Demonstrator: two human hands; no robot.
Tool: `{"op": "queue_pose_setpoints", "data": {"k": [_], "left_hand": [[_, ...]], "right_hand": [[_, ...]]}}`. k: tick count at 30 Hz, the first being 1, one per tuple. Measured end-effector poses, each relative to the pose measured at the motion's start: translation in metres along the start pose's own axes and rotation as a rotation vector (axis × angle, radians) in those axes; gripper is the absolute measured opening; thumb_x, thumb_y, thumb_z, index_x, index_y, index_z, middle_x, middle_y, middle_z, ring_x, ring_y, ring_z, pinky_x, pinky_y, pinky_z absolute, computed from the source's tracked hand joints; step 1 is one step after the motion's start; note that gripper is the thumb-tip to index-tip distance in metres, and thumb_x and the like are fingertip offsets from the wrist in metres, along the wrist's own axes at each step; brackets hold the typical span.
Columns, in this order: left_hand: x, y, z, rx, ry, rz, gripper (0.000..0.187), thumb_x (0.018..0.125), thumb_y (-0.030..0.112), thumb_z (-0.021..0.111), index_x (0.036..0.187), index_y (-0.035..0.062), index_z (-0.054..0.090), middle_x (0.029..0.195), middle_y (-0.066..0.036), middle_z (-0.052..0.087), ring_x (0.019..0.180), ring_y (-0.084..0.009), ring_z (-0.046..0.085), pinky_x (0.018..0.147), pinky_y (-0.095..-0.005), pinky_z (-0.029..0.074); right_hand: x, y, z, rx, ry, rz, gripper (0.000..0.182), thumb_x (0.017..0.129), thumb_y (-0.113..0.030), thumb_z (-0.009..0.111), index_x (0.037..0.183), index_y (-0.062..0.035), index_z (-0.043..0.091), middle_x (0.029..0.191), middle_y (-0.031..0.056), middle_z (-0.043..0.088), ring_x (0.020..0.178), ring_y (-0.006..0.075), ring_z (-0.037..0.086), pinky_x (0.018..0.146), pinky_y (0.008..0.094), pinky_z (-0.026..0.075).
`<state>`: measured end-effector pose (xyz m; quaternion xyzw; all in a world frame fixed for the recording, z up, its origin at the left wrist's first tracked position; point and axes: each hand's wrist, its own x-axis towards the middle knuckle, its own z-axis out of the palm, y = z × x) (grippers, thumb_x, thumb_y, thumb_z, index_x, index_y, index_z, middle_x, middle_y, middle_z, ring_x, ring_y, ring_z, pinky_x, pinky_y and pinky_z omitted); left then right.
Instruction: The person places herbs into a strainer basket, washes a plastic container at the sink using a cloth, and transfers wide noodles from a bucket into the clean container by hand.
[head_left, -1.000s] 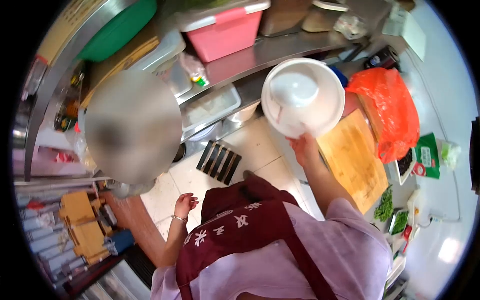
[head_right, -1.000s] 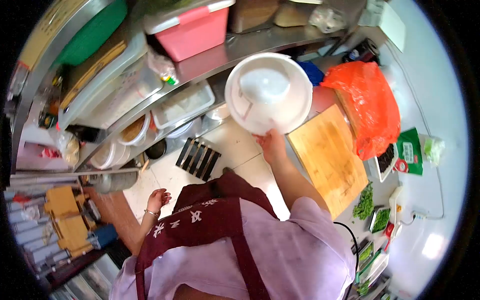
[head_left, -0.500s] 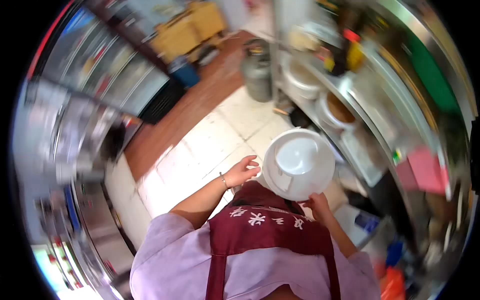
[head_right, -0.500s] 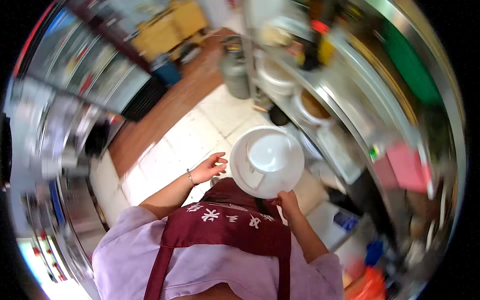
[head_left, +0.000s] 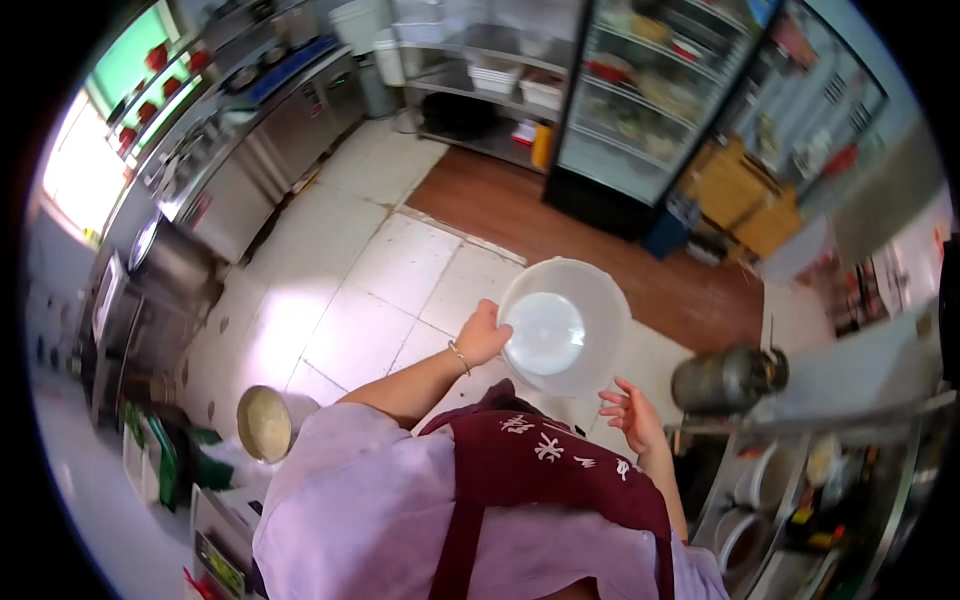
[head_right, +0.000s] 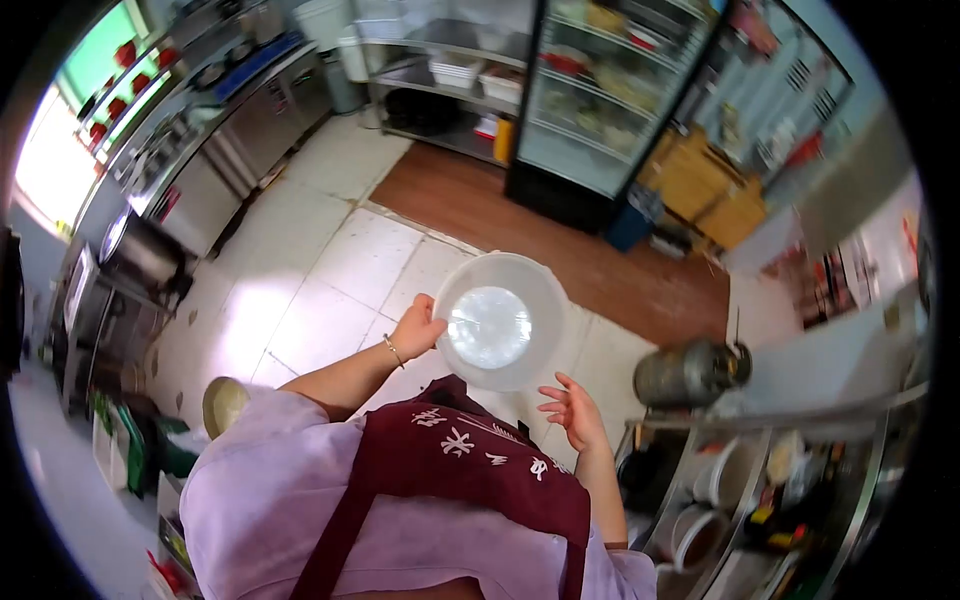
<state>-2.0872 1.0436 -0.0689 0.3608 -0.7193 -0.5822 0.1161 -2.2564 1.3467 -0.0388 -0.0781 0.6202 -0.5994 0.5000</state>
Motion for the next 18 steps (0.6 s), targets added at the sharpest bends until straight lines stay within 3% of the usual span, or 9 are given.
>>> {"op": "queue_pose_setpoints", "data": {"k": [2, 3, 5, 6, 7, 12, 18], "left_hand": [[0.017, -0.023, -0.063, 0.131, 0.207, -0.064, 0.041, 0.073, 0.021, 0.059, 0.102, -0.0031, 0.04, 0.084, -0.02, 0.059, 0.079, -0.0278, 0.06, 0.07, -0.0377, 0.047], [0.023, -0.043, -0.09, 0.097, 0.287, -0.027, 0.042, 0.073, 0.022, 0.06, 0.1, -0.0038, 0.04, 0.085, -0.022, 0.059, 0.073, -0.028, 0.062, 0.066, -0.0379, 0.049], [0.015, -0.047, -0.135, -0.02, 0.4, -0.076, 0.042, 0.073, 0.022, 0.06, 0.1, -0.0041, 0.04, 0.085, -0.023, 0.059, 0.068, -0.0273, 0.062, 0.062, -0.037, 0.049], [0.014, -0.055, -0.155, -0.123, 0.477, -0.111, 0.042, 0.073, 0.022, 0.061, 0.099, -0.0044, 0.04, 0.085, -0.024, 0.059, 0.062, -0.0266, 0.061, 0.059, -0.0361, 0.049], [0.016, -0.07, -0.169, -0.2, 0.545, -0.137, 0.041, 0.073, 0.02, 0.061, 0.097, -0.0048, 0.04, 0.081, -0.022, 0.058, 0.055, -0.0242, 0.06, 0.053, -0.0337, 0.05], [0.006, -0.117, -0.226, -0.355, 0.922, -0.377, 0.04, 0.074, 0.019, 0.061, 0.096, -0.0062, 0.038, 0.075, -0.016, 0.056, 0.055, -0.0221, 0.059, 0.046, -0.0327, 0.05], [-0.025, -0.149, -0.275, -0.635, 1.293, -0.553, 0.038, 0.076, 0.016, 0.061, 0.097, -0.0045, 0.038, 0.077, -0.013, 0.054, 0.055, -0.0192, 0.057, 0.044, -0.0306, 0.051]], "right_hand": [[0.056, -0.001, 0.0, 0.384, -0.059, 0.134, 0.04, 0.095, -0.034, 0.04, 0.123, -0.0055, 0.044, 0.105, 0.0167, 0.061, 0.079, 0.021, 0.063, 0.062, 0.0272, 0.05], [0.09, 0.017, -0.013, 0.266, -0.001, 0.183, 0.041, 0.094, -0.038, 0.039, 0.119, -0.0062, 0.05, 0.103, 0.0158, 0.062, 0.08, 0.0209, 0.063, 0.064, 0.0265, 0.05], [0.15, 0.071, -0.075, -0.858, 0.055, 0.256, 0.041, 0.092, -0.039, 0.044, 0.112, -0.0045, 0.054, 0.096, 0.0146, 0.063, 0.079, 0.0206, 0.062, 0.062, 0.0274, 0.05], [0.171, 0.077, -0.083, -1.191, 0.069, 0.267, 0.04, 0.091, -0.038, 0.044, 0.111, -0.0042, 0.054, 0.094, 0.0145, 0.063, 0.078, 0.0206, 0.062, 0.062, 0.0276, 0.05], [0.198, 0.076, -0.081, -1.259, 0.058, 0.276, 0.04, 0.091, -0.037, 0.045, 0.11, -0.0039, 0.054, 0.093, 0.0144, 0.063, 0.077, 0.0206, 0.062, 0.061, 0.0279, 0.05], [0.336, 0.026, -0.019, -1.227, -0.115, 0.257, 0.035, 0.089, -0.033, 0.048, 0.105, -0.0023, 0.056, 0.086, 0.014, 0.062, 0.073, 0.0205, 0.061, 0.059, 0.0291, 0.05], [0.505, -0.041, 0.134, -1.406, -0.443, 0.14, 0.03, 0.086, -0.027, 0.051, 0.099, -0.0005, 0.057, 0.078, 0.0135, 0.06, 0.068, 0.0205, 0.06, 0.056, 0.0306, 0.05]]}}
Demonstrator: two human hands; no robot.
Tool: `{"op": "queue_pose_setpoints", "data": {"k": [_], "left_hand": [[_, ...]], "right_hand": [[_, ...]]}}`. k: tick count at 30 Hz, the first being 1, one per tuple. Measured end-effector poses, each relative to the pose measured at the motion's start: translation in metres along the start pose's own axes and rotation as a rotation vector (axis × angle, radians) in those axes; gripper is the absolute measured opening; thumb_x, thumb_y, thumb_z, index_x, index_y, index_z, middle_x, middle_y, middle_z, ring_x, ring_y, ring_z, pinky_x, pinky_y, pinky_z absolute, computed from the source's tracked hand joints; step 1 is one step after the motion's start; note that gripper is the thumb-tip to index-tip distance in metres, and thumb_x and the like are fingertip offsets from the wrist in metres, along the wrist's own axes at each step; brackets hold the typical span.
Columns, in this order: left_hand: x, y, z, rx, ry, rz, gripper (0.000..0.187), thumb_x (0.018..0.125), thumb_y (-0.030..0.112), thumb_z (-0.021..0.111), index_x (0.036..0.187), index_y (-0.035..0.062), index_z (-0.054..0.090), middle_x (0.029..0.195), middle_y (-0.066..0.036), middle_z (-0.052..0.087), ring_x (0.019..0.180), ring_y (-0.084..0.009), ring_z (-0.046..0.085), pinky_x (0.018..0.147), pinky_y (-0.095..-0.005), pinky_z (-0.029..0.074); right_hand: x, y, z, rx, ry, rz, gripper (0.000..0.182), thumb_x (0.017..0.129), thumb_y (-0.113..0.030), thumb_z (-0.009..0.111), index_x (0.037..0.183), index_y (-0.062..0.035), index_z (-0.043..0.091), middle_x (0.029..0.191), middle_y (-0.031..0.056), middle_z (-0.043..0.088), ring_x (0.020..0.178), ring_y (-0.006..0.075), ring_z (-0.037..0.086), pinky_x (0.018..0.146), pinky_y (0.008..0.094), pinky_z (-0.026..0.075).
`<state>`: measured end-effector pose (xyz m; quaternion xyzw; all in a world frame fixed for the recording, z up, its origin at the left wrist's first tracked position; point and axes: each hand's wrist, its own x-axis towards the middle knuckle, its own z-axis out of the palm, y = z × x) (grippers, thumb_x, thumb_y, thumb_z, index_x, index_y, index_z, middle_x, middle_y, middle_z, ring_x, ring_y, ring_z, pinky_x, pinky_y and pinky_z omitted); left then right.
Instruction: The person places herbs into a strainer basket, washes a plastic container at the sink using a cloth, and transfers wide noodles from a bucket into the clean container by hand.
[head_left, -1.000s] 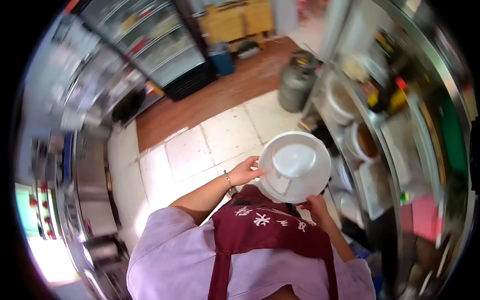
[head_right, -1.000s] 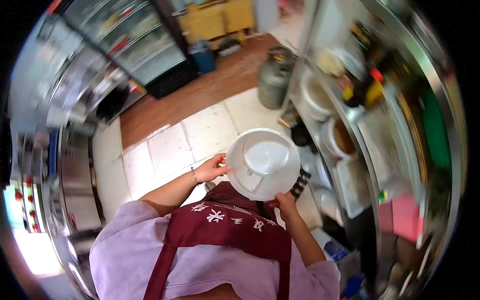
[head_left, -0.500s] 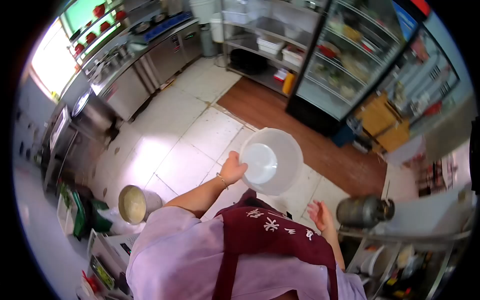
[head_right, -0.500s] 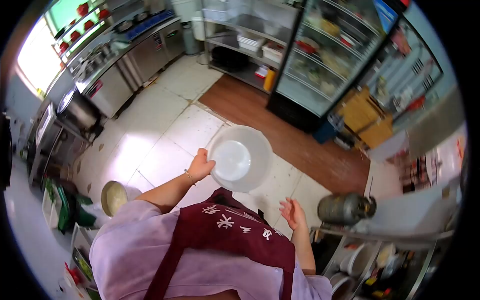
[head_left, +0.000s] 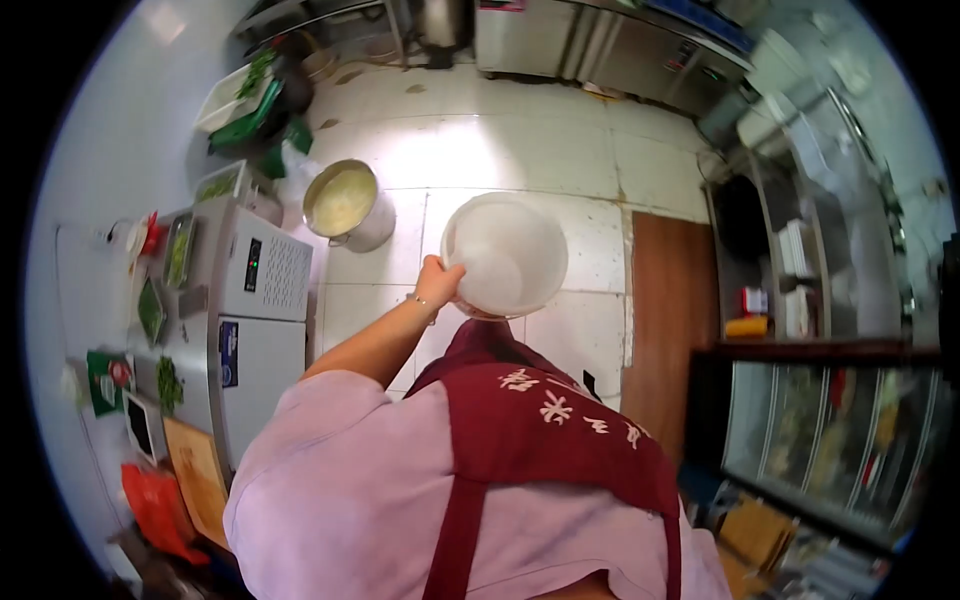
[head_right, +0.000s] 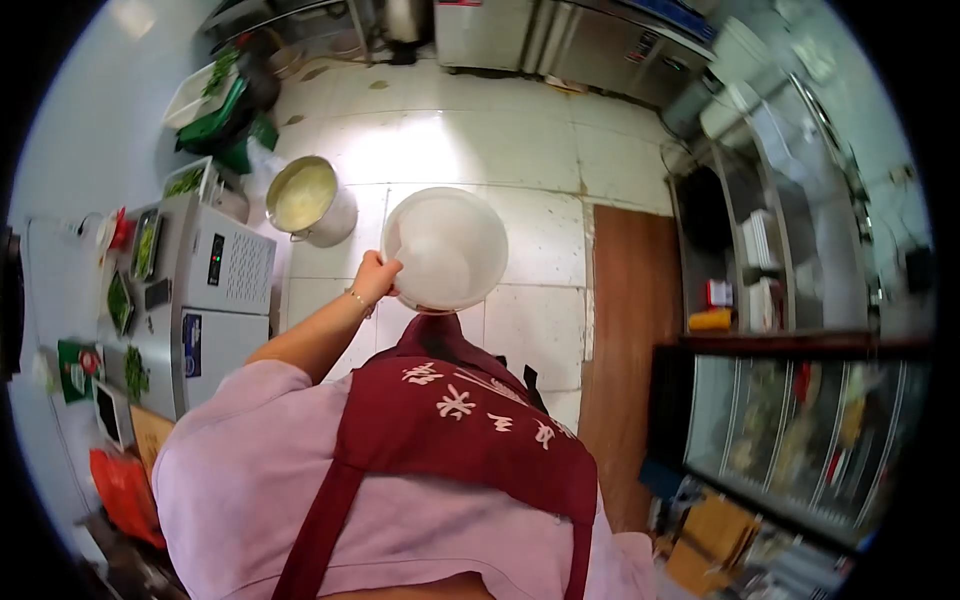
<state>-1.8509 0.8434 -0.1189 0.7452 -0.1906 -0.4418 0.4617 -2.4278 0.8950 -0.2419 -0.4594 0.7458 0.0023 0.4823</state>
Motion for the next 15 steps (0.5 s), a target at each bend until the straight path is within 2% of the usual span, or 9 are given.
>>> {"op": "queue_pose_setpoints", "data": {"k": [4, 7, 9, 11, 14, 15], "left_hand": [[0.006, -0.02, -0.035, -0.113, 0.251, -0.052, 0.035, 0.077, 0.017, 0.06, 0.097, -0.0024, 0.039, 0.072, -0.012, 0.052, 0.05, -0.0169, 0.053, 0.042, -0.0287, 0.049], [0.003, -0.04, -0.072, -0.212, 0.486, -0.075, 0.035, 0.077, 0.019, 0.06, 0.097, -0.002, 0.04, 0.072, -0.011, 0.052, 0.052, -0.0172, 0.053, 0.04, -0.029, 0.045], [0.009, -0.057, -0.096, -0.253, 0.593, -0.112, 0.036, 0.077, 0.019, 0.06, 0.098, -0.0023, 0.04, 0.073, -0.012, 0.052, 0.051, -0.0173, 0.053, 0.04, -0.029, 0.044], [0.024, -0.076, -0.121, -0.286, 0.668, -0.14, 0.037, 0.077, 0.019, 0.06, 0.098, -0.0026, 0.04, 0.073, -0.012, 0.052, 0.051, -0.0174, 0.052, 0.04, -0.0291, 0.044], [0.061, -0.104, -0.156, -0.341, 0.811, -0.21, 0.041, 0.075, 0.021, 0.062, 0.099, -0.0031, 0.04, 0.075, -0.013, 0.052, 0.05, -0.0175, 0.052, 0.041, -0.0293, 0.045], [0.076, -0.112, -0.169, -0.406, 0.857, -0.271, 0.043, 0.073, 0.02, 0.063, 0.1, -0.0046, 0.041, 0.08, -0.014, 0.053, 0.057, -0.0194, 0.055, 0.043, -0.0306, 0.048]], "right_hand": [[0.079, -0.135, -0.047, -0.161, -0.102, -0.168, 0.026, 0.085, -0.023, 0.053, 0.094, 0.0007, 0.058, 0.073, 0.0131, 0.059, 0.065, 0.0204, 0.06, 0.054, 0.0315, 0.05], [0.151, -0.245, -0.032, -0.322, -0.135, -0.299, 0.024, 0.083, -0.019, 0.053, 0.092, 0.0021, 0.06, 0.072, 0.014, 0.061, 0.058, 0.0198, 0.059, 0.054, 0.0322, 0.049], [0.213, -0.305, -0.002, -0.482, -0.211, -0.407, 0.027, 0.083, -0.021, 0.053, 0.095, 0.0021, 0.061, 0.075, 0.0143, 0.063, 0.058, 0.0193, 0.061, 0.056, 0.0323, 0.05], [0.239, -0.382, 0.039, -0.555, -0.267, -0.488, 0.028, 0.083, -0.022, 0.053, 0.097, 0.0015, 0.061, 0.078, 0.0141, 0.064, 0.061, 0.0197, 0.062, 0.058, 0.0324, 0.05], [0.252, -0.488, 0.112, -0.67, -0.34, -0.58, 0.03, 0.083, -0.023, 0.053, 0.101, 0.0004, 0.06, 0.082, 0.0127, 0.065, 0.065, 0.0196, 0.064, 0.059, 0.0314, 0.05], [0.248, -0.522, 0.143, -0.715, -0.373, -0.594, 0.03, 0.083, -0.022, 0.053, 0.103, -0.0002, 0.06, 0.084, 0.0115, 0.065, 0.068, 0.019, 0.064, 0.059, 0.0303, 0.05]]}}
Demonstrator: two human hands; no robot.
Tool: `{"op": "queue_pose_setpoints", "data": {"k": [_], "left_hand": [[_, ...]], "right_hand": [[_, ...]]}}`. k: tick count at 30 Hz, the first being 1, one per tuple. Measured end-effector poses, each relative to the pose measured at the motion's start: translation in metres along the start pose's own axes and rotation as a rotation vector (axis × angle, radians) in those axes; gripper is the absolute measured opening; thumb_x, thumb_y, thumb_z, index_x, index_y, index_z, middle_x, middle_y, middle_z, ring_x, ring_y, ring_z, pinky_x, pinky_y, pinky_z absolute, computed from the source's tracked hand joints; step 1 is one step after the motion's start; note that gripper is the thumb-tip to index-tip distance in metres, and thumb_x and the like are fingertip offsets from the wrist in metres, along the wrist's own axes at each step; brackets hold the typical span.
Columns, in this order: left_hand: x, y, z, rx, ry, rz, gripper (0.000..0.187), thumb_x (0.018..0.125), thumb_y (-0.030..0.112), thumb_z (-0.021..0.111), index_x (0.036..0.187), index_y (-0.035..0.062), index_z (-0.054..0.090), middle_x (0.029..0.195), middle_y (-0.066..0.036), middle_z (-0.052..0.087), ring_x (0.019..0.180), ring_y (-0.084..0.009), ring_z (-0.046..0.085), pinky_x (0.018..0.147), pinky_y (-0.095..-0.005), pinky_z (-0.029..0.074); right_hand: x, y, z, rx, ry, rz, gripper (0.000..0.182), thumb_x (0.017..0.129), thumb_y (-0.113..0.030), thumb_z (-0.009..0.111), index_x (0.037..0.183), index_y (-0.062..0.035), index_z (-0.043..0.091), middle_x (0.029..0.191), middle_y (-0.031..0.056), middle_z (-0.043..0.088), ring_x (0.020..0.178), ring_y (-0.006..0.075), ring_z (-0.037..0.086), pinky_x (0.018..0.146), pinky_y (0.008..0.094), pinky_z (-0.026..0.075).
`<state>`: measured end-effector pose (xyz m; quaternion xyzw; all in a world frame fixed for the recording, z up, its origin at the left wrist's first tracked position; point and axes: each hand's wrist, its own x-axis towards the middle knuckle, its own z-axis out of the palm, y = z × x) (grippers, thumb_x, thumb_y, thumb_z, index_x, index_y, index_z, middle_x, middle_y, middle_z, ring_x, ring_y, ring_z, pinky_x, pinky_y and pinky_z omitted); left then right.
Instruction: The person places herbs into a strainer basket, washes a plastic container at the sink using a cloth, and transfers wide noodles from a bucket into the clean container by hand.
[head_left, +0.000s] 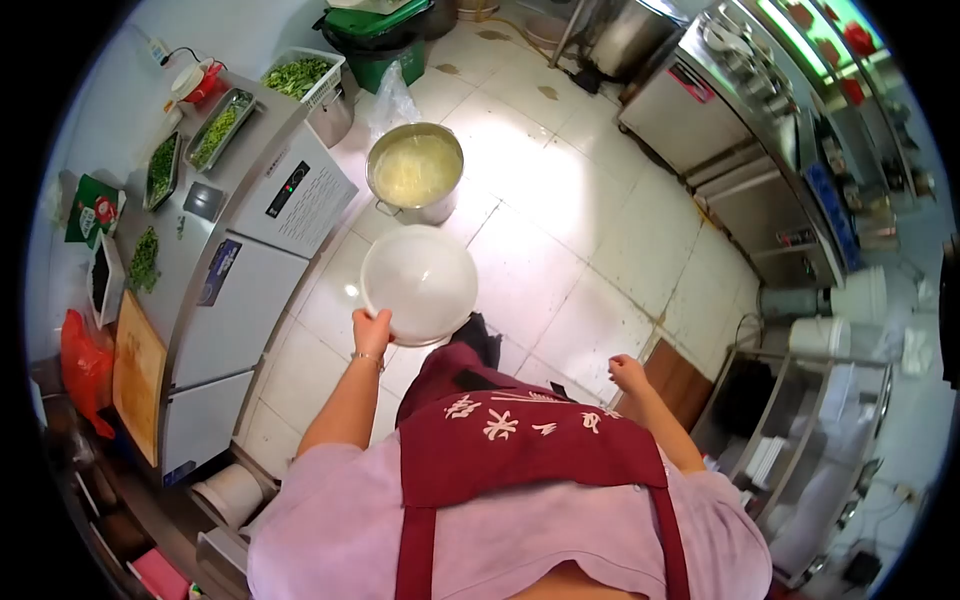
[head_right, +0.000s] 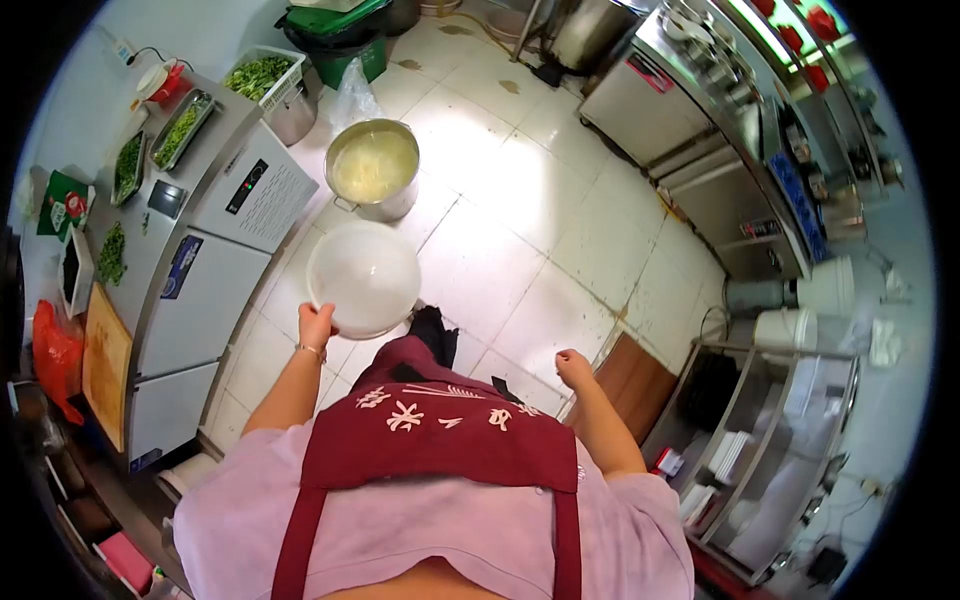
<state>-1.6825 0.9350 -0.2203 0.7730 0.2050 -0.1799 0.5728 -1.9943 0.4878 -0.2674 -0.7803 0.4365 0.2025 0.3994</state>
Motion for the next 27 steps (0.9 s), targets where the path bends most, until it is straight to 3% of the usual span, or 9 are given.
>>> {"op": "queue_pose_setpoints", "data": {"k": [1, 3, 6, 8, 15, 17, 19, 24, 27], "left_hand": [[0.023, 0.001, 0.001, -0.038, 0.054, -0.082, 0.045, 0.071, 0.019, 0.064, 0.101, -0.0061, 0.042, 0.084, -0.016, 0.054, 0.064, -0.0214, 0.057, 0.046, -0.0318, 0.05], [0.058, 0.006, 0.002, -0.086, 0.098, -0.155, 0.046, 0.071, 0.02, 0.065, 0.102, -0.0061, 0.042, 0.087, -0.017, 0.054, 0.066, -0.0221, 0.058, 0.047, -0.0319, 0.051], [0.106, 0.014, 0.006, -0.138, 0.18, -0.212, 0.046, 0.071, 0.023, 0.066, 0.1, -0.004, 0.042, 0.085, -0.015, 0.053, 0.062, -0.0206, 0.056, 0.045, -0.0311, 0.049], [0.135, -0.003, 0.005, -0.12, 0.259, -0.181, 0.043, 0.074, 0.027, 0.067, 0.095, -0.0003, 0.041, 0.079, -0.011, 0.051, 0.059, -0.0174, 0.054, 0.044, -0.0299, 0.048], [0.175, 0.029, 0.027, -0.241, 0.445, -0.374, 0.041, 0.078, 0.031, 0.066, 0.093, 0.0017, 0.041, 0.076, -0.009, 0.051, 0.061, -0.0153, 0.051, 0.046, -0.0287, 0.047], [0.184, 0.01, 0.04, -0.33, 0.475, -0.466, 0.041, 0.079, 0.025, 0.066, 0.096, -0.0033, 0.042, 0.086, -0.014, 0.053, 0.067, -0.0208, 0.058, 0.043, -0.0295, 0.049], [0.192, -0.002, 0.061, -0.319, 0.501, -0.517, 0.039, 0.079, 0.025, 0.066, 0.093, -0.0026, 0.042, 0.082, -0.012, 0.053, 0.062, -0.0188, 0.056, 0.044, -0.0286, 0.049], [0.243, -0.039, 0.129, -0.343, 0.627, -0.622, 0.035, 0.08, 0.025, 0.065, 0.087, -0.0003, 0.042, 0.069, -0.009, 0.052, 0.049, -0.0153, 0.052, 0.046, -0.0273, 0.049], [0.27, -0.069, 0.161, -0.378, 0.67, -0.724, 0.035, 0.08, 0.025, 0.066, 0.09, 0.0005, 0.042, 0.075, -0.011, 0.053, 0.055, -0.0171, 0.055, 0.046, -0.0272, 0.05]], "right_hand": [[0.021, -0.039, 0.0, -0.022, -0.049, -0.001, 0.03, 0.083, -0.022, 0.053, 0.103, -0.0016, 0.061, 0.084, 0.0105, 0.065, 0.068, 0.0177, 0.064, 0.059, 0.0295, 0.05], [0.075, -0.084, 0.005, -0.23, -0.112, -0.141, 0.035, 0.081, -0.029, 0.053, 0.103, -0.0033, 0.063, 0.089, 0.0158, 0.066, 0.082, 0.029, 0.064, 0.075, 0.0364, 0.05], [0.133, -0.199, -0.004, -0.525, -0.241, -0.3, 0.033, 0.081, -0.03, 0.057, 0.104, -0.0063, 0.063, 0.095, 0.0143, 0.065, 0.085, 0.0292, 0.063, 0.076, 0.0362, 0.05], [0.176, -0.261, -0.006, -0.583, -0.27, -0.393, 0.036, 0.079, -0.032, 0.058, 0.105, -0.0085, 0.063, 0.102, 0.0165, 0.063, 0.096, 0.033, 0.059, 0.085, 0.0382, 0.046], [0.353, -0.435, 0.044, -0.719, -0.46, -0.76, 0.042, 0.075, -0.035, 0.061, 0.111, -0.0137, 0.06, 0.118, 0.0173, 0.054, 0.11, 0.0331, 0.051, 0.094, 0.038, 0.042], [0.387, -0.485, 0.071, -0.787, -0.475, -0.743, 0.049, 0.073, -0.035, 0.063, 0.118, -0.0154, 0.056, 0.128, 0.0193, 0.045, 0.114, 0.0349, 0.048, 0.097, 0.0374, 0.04], [0.435, -0.527, 0.109, -0.833, -0.532, -0.825, 0.056, 0.07, -0.03, 0.064, 0.123, -0.0177, 0.05, 0.132, 0.0194, 0.04, 0.109, 0.0376, 0.051, 0.094, 0.0395, 0.043], [0.558, -0.606, 0.221, -1.36, -0.615, -0.785, 0.096, 0.069, -0.045, 0.072, 0.143, -0.0314, 0.012, 0.149, 0.0127, 0.008, 0.132, 0.0411, 0.02, 0.099, 0.0538, 0.035], [0.619, -0.611, 0.281, -1.45, -0.589, -0.882, 0.099, 0.07, -0.047, 0.072, 0.143, -0.0328, 0.008, 0.15, 0.0109, 0.005, 0.134, 0.0422, 0.016, 0.099, 0.055, 0.034]]}}
